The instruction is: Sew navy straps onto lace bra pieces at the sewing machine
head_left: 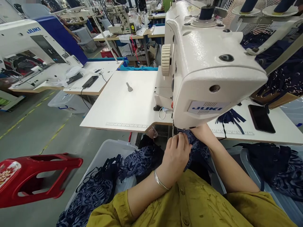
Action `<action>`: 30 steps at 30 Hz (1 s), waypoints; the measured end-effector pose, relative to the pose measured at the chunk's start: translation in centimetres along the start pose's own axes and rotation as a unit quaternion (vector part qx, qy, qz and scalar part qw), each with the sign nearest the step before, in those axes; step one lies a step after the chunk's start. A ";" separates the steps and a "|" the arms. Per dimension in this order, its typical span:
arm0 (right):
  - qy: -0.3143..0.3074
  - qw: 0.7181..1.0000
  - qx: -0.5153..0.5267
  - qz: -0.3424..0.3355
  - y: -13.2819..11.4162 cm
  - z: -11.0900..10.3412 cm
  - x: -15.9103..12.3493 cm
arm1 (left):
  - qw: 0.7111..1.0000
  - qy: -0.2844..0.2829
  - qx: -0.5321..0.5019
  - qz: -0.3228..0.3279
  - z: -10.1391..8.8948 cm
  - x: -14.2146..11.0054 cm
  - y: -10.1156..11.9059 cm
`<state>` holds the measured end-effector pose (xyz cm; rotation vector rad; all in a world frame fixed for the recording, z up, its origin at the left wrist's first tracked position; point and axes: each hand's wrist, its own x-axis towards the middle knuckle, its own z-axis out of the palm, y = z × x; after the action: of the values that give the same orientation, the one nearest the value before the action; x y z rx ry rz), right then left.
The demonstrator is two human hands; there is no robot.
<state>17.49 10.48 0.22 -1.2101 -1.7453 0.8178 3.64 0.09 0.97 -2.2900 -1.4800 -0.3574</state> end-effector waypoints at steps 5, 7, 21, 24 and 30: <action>-0.002 1.000 -0.009 0.018 0.1 -0.1 0.0 | 1.000 -0.001 -0.009 0.009 0.2 0.0 0.0; -0.001 1.000 -0.009 0.017 0.2 -0.1 -0.1 | 1.000 -0.004 -0.012 0.014 0.3 0.0 -0.1; 0.006 0.999 -0.008 0.039 0.3 0.0 -0.3 | 0.999 -0.002 -0.040 0.016 0.2 0.5 -0.3; 0.016 0.999 -0.006 0.038 0.4 0.1 -0.2 | 0.999 -0.005 -0.032 0.014 0.1 0.7 -0.2; 0.035 0.999 -0.016 0.024 1.1 0.2 0.0 | 1.000 -0.011 -0.024 0.012 0.1 0.9 -0.1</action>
<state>17.70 10.83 -0.78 -1.2906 -1.6835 0.7693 3.89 0.88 1.22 -2.3542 -1.4693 -0.3671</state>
